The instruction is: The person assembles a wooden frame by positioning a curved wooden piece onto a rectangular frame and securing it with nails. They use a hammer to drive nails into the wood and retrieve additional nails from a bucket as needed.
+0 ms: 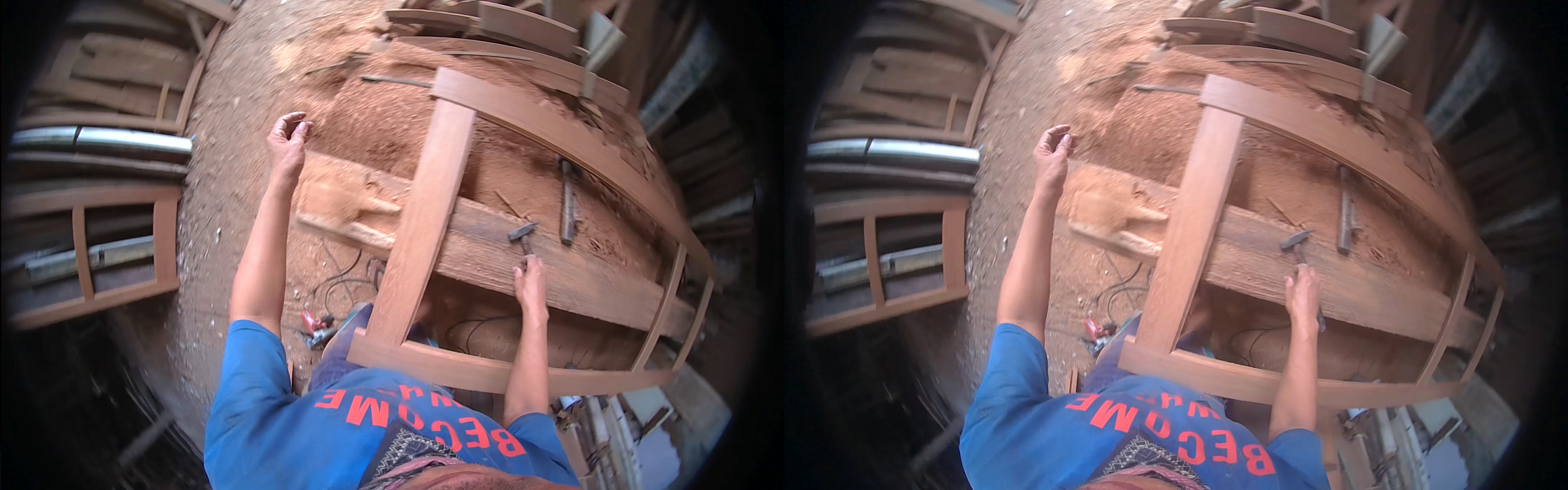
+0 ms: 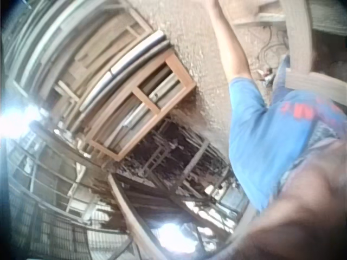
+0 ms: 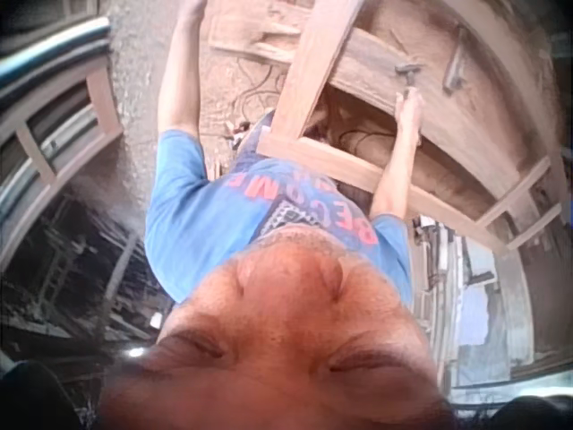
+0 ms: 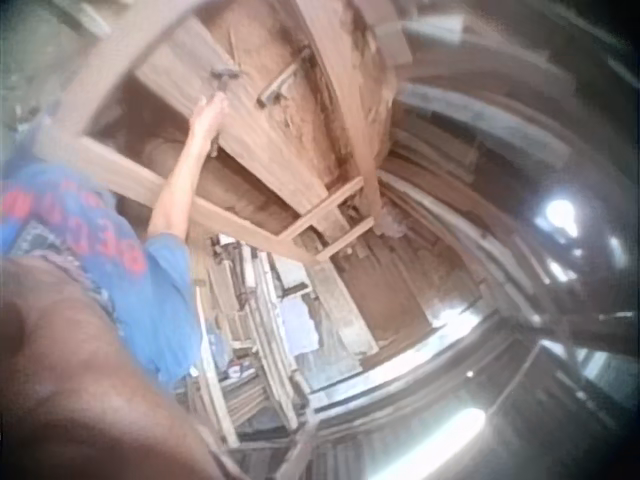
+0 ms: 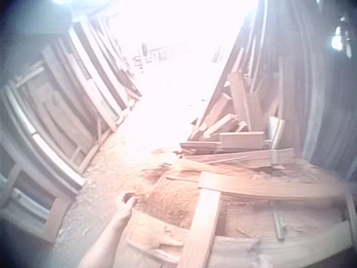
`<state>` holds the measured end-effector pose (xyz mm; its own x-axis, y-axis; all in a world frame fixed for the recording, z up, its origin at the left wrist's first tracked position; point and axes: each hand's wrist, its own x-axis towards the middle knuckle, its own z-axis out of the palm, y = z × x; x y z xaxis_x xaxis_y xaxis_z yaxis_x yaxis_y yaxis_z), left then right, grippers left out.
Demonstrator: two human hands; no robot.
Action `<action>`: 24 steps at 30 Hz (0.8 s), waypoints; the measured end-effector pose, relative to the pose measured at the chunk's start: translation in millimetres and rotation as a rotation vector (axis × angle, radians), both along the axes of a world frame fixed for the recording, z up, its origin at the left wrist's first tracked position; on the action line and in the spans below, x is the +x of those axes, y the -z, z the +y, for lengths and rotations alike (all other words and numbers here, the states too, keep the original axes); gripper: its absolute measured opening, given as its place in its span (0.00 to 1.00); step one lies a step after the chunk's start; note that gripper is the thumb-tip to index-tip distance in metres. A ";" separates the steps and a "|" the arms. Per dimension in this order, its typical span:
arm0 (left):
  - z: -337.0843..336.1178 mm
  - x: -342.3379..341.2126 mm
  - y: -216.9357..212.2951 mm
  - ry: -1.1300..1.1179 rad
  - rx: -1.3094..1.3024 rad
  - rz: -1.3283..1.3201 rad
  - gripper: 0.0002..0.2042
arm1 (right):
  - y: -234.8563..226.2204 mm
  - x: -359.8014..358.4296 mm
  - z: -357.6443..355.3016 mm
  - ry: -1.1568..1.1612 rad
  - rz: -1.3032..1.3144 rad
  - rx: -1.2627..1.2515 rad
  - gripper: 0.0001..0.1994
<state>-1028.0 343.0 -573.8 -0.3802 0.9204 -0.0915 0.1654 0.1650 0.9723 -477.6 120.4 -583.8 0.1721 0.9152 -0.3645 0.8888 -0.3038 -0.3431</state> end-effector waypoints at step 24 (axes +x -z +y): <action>154.5 288.3 123.1 0.405 0.224 0.238 0.11 | -4.7 8.5 13.0 0.564 0.593 0.207 0.06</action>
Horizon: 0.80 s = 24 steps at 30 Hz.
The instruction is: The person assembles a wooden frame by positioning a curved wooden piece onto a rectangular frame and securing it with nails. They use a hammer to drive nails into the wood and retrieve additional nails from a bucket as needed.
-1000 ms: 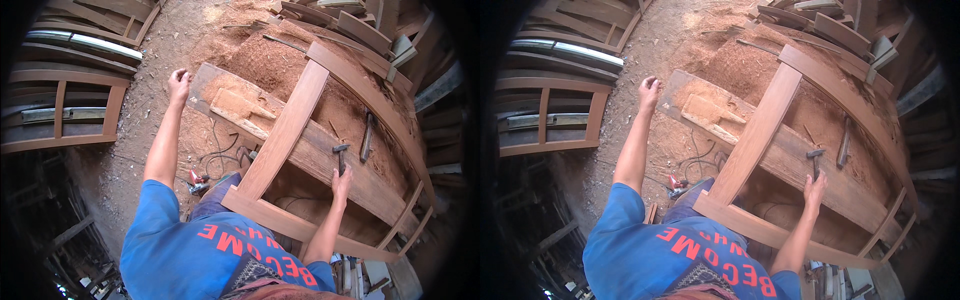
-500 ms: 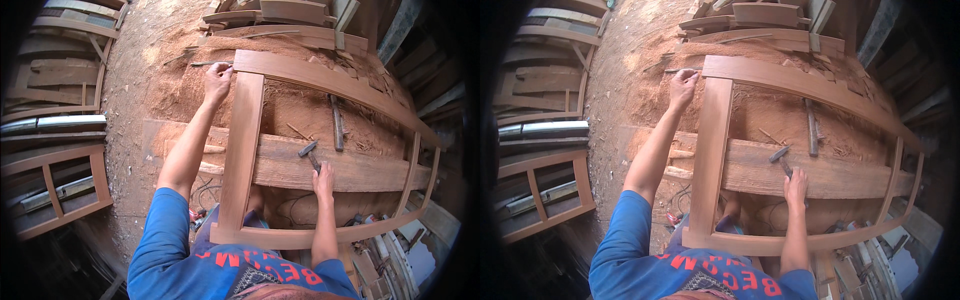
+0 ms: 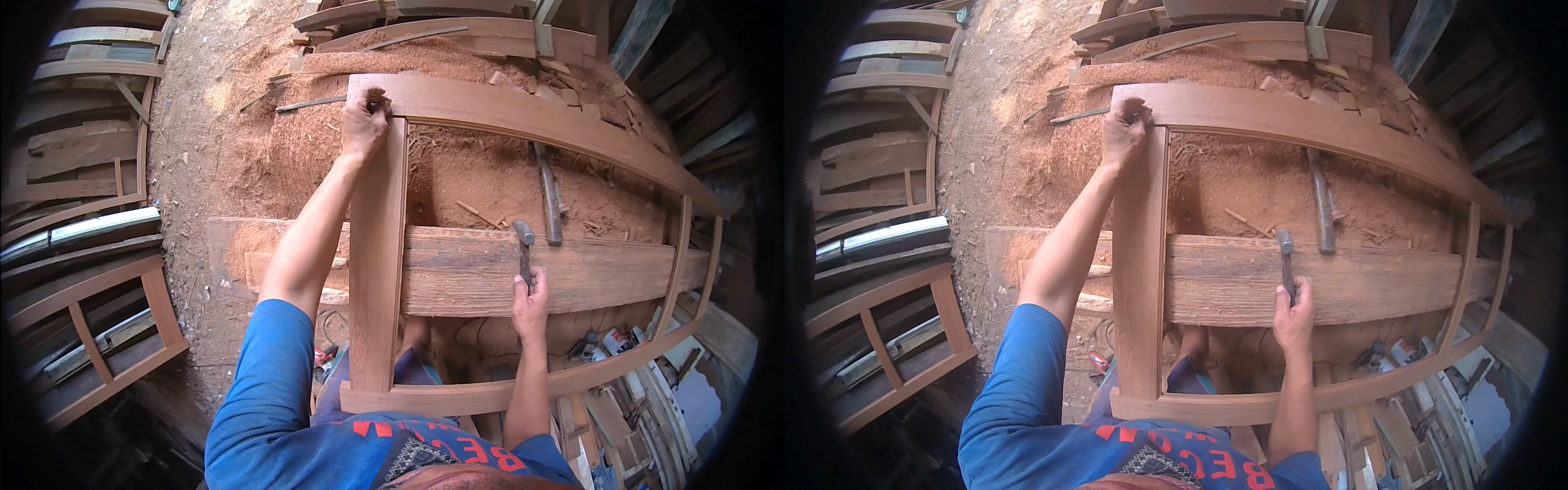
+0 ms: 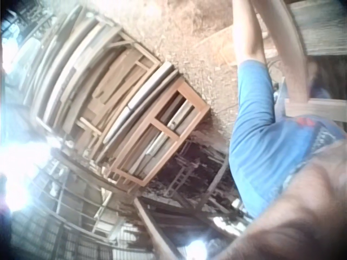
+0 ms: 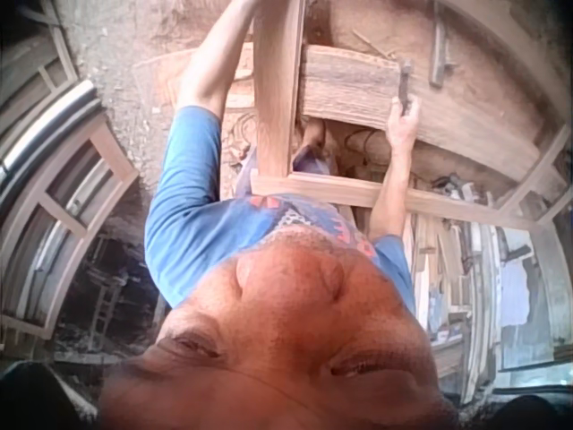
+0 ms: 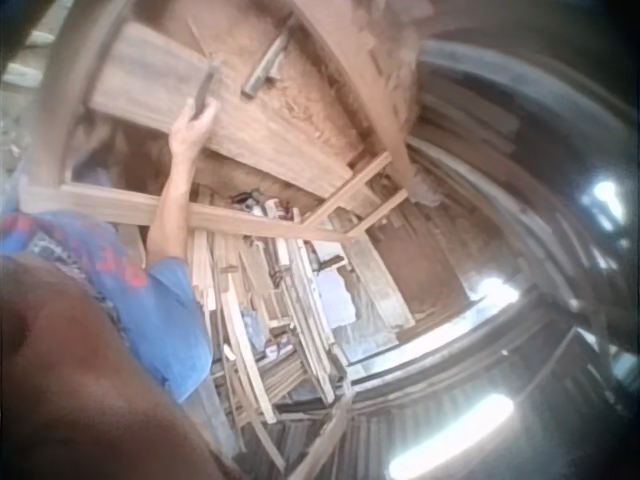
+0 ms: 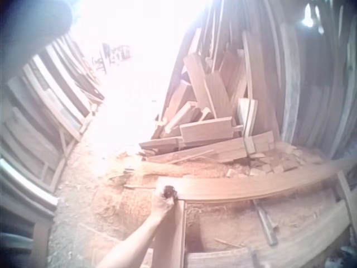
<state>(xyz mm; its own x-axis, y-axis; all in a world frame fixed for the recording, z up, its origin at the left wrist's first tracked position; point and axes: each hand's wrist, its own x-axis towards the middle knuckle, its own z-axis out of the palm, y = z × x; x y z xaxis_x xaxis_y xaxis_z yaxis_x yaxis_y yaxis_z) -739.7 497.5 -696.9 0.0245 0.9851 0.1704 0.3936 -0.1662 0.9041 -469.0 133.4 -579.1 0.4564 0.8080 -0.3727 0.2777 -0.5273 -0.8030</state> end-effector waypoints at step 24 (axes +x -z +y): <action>-15.0 2.5 -6.3 -0.022 0.105 0.070 0.17 | -32.0 -80.5 232.8 -0.423 -0.106 0.093 0.16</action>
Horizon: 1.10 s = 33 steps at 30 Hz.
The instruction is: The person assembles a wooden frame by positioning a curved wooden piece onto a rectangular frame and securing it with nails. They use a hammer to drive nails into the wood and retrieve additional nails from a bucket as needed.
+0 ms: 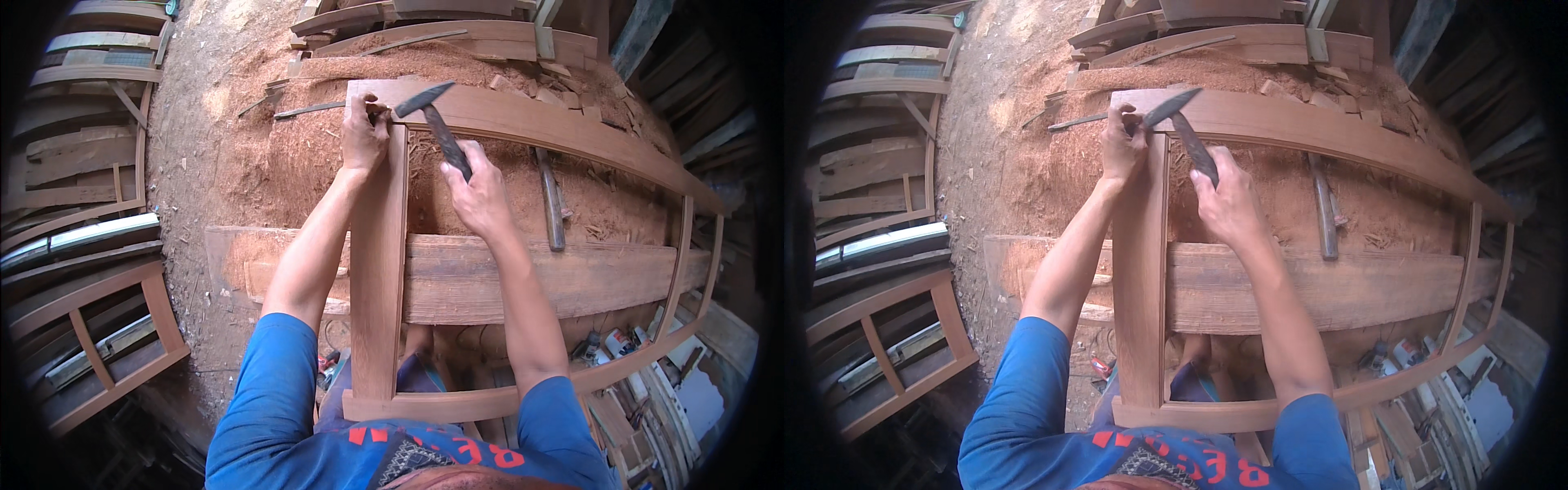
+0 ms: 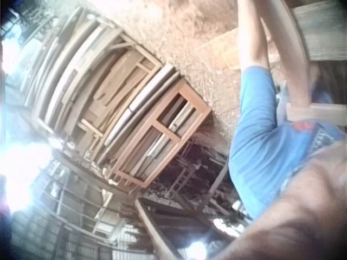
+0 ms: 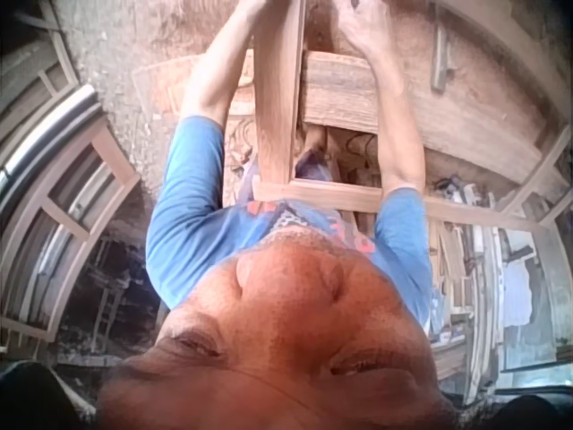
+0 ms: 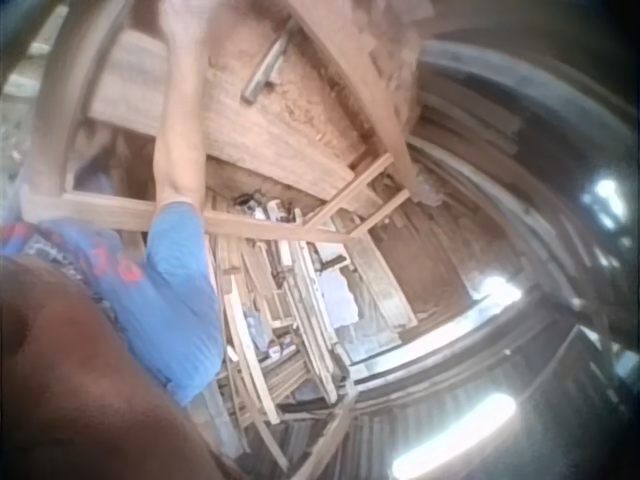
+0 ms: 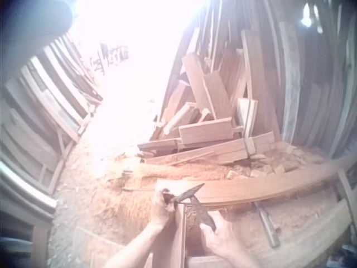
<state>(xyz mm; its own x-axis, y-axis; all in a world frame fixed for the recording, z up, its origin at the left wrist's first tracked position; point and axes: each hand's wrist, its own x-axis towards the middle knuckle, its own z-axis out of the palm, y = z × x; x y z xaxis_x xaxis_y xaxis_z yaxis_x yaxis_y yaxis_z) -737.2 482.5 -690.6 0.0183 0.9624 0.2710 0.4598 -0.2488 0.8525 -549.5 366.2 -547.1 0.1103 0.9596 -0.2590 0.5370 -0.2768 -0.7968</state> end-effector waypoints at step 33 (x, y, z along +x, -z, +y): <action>89.7 -36.0 -82.9 0.615 -0.538 1.074 0.69 | 24.1 -8.1 -66.0 0.173 -0.035 -0.147 0.21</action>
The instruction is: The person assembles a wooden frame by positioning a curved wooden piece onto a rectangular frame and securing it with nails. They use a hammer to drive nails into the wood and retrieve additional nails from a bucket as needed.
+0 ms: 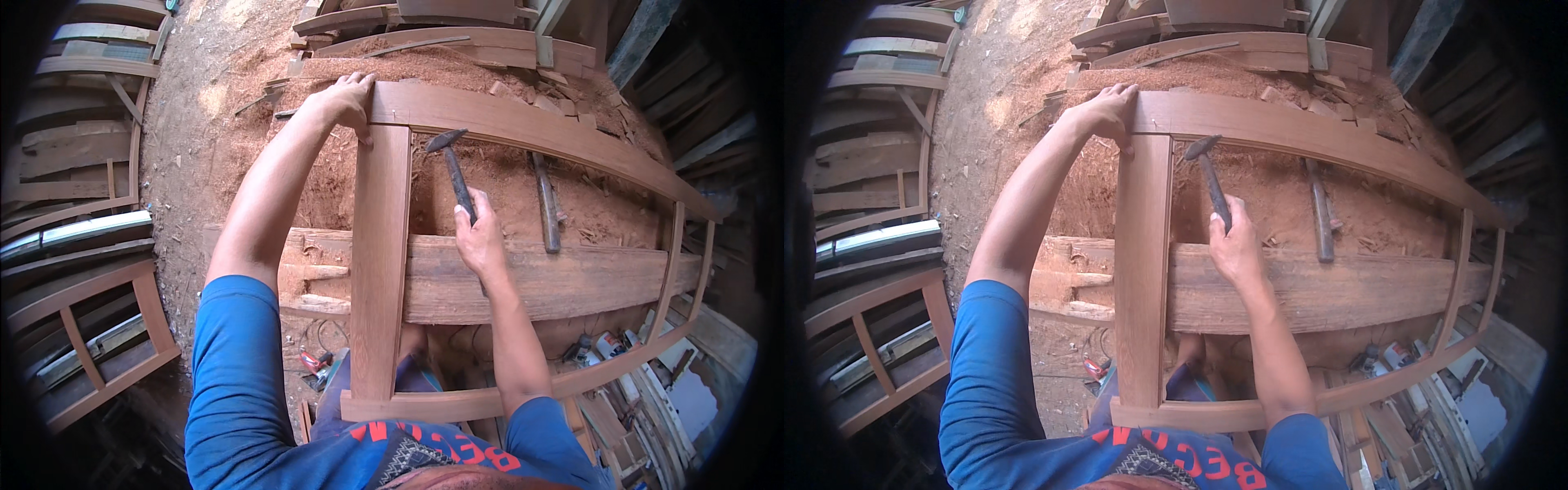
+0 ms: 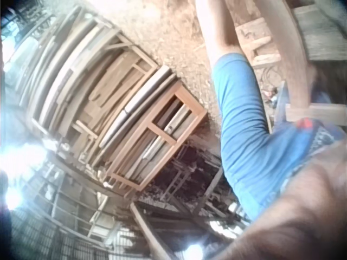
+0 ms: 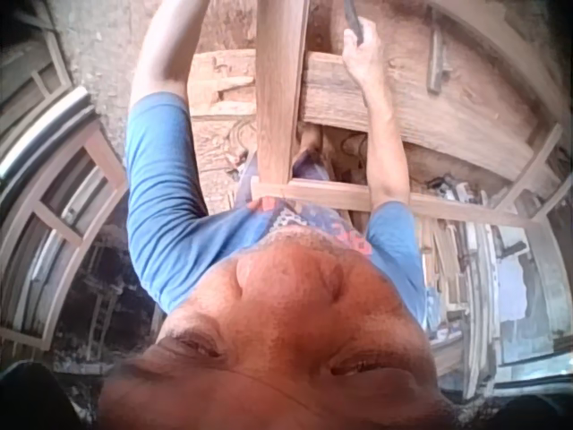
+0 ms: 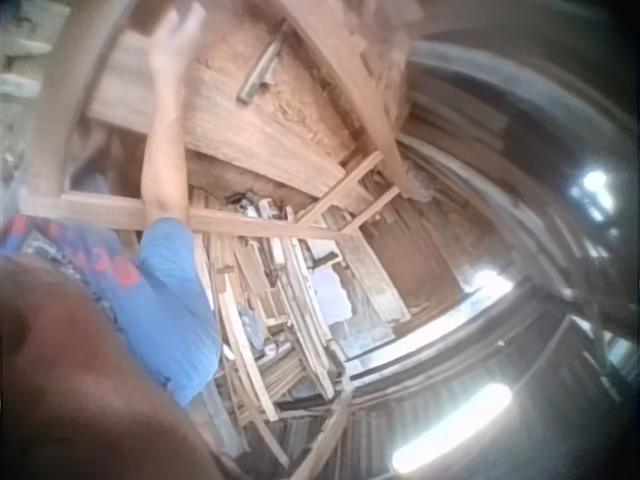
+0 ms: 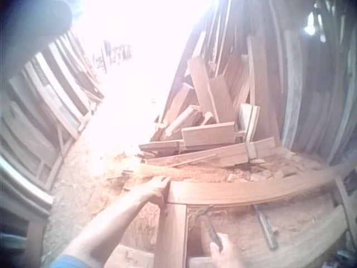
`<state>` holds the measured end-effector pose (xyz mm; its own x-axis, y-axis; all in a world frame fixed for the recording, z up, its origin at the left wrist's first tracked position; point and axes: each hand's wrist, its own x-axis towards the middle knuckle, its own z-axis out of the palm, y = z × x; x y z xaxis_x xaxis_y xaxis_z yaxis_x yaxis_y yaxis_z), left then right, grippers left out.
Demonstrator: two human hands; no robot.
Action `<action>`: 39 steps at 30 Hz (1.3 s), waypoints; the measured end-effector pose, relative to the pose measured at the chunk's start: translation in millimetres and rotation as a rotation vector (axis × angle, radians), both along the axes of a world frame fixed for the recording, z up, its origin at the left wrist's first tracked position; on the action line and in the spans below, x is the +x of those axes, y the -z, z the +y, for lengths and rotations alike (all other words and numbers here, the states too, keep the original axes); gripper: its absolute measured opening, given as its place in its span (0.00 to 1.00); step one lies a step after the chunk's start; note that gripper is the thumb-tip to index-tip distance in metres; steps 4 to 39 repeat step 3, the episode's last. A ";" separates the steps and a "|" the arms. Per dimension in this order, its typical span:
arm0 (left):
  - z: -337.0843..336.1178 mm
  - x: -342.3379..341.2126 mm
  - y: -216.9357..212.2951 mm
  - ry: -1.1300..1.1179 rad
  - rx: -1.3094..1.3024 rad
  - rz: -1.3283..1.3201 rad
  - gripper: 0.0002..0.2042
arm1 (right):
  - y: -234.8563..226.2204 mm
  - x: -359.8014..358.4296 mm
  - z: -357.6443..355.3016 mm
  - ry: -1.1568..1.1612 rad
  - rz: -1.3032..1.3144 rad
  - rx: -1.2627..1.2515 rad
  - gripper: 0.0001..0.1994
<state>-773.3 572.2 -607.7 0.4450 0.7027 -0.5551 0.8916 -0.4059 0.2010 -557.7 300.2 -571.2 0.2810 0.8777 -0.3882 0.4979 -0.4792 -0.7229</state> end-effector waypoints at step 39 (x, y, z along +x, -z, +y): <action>12.1 -0.8 -4.0 -0.044 -0.171 -0.032 0.71 | -5.0 -6.9 -7.4 0.010 0.051 -0.092 0.22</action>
